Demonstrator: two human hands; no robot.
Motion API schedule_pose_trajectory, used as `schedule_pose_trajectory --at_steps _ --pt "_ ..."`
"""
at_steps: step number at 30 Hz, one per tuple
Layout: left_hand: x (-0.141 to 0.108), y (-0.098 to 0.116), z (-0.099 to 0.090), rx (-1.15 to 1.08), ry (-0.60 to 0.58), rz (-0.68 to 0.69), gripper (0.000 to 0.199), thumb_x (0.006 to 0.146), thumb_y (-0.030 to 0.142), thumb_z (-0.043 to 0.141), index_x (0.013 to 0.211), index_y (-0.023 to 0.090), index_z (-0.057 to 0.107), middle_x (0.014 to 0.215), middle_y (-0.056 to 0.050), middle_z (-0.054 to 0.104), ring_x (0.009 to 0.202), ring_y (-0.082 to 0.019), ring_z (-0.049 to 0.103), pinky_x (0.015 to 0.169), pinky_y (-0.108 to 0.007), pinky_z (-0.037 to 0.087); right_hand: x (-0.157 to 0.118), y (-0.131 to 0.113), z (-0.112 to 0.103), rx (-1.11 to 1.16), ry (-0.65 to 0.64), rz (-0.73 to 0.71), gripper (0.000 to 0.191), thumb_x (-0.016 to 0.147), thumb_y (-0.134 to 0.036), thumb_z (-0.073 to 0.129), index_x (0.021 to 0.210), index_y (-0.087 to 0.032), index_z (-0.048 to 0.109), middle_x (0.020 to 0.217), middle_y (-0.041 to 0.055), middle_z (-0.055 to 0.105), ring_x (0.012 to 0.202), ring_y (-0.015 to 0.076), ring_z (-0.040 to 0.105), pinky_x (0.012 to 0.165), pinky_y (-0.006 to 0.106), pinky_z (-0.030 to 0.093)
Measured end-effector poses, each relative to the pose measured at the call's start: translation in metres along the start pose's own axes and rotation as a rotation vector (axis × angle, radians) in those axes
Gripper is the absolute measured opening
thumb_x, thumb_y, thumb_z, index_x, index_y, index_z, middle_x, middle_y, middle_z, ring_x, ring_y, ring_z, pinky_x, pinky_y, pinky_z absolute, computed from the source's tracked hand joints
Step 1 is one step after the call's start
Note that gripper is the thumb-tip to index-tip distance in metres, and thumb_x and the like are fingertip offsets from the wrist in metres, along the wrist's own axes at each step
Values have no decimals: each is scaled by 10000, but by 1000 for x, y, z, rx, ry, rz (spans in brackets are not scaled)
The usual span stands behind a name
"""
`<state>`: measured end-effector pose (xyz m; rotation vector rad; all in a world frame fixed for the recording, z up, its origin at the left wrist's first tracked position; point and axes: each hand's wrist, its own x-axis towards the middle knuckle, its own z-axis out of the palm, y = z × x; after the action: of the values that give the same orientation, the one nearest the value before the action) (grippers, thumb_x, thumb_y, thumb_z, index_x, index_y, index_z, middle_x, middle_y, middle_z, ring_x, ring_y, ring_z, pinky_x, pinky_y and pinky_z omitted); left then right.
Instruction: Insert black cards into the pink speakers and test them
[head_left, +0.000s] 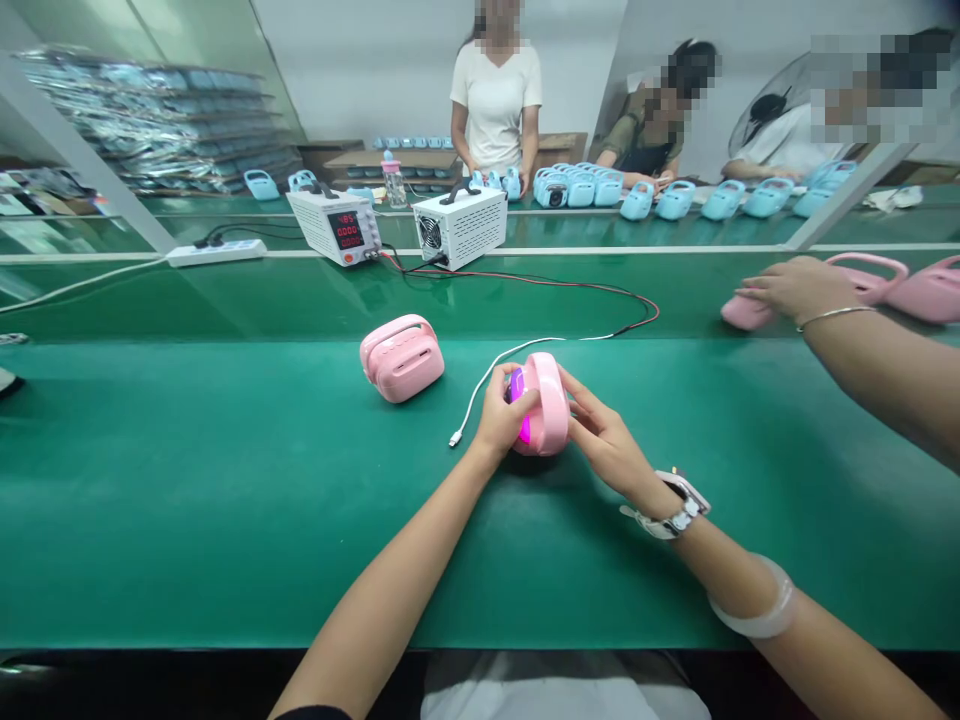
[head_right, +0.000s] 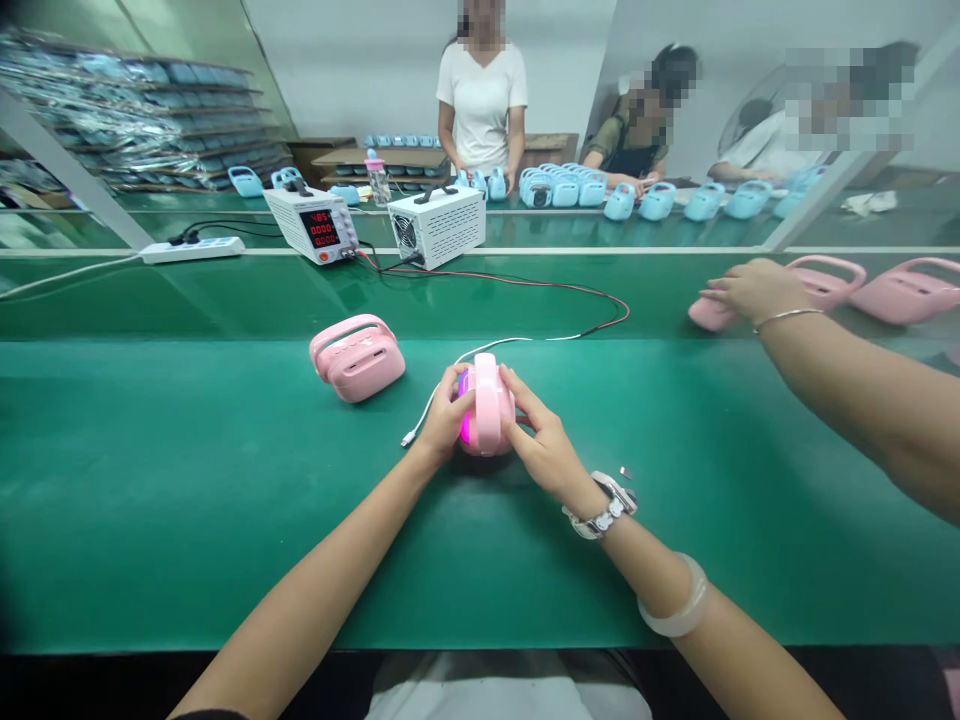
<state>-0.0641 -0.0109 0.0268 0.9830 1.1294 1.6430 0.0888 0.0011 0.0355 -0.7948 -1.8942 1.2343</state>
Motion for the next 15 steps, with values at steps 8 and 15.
schedule_pose_trajectory --at_steps 8,15 --pt "-44 8 27 -15 51 -256 506 603 361 733 997 180 471 796 -7 549 655 -133 519 586 -247 414 -45 -34 -9 -310 172 -159 402 882 -518 555 1185 -279 666 1269 94 586 1224 307 519 1047 480 426" --pt "-46 68 9 379 -243 -46 623 621 368 815 1169 206 566 1095 -91 635 1046 -282 593 860 -386 479 -10 -46 -83 -327 261 43 193 733 -409 680 724 -222 727 856 83 664 791 235 625 667 346 506"
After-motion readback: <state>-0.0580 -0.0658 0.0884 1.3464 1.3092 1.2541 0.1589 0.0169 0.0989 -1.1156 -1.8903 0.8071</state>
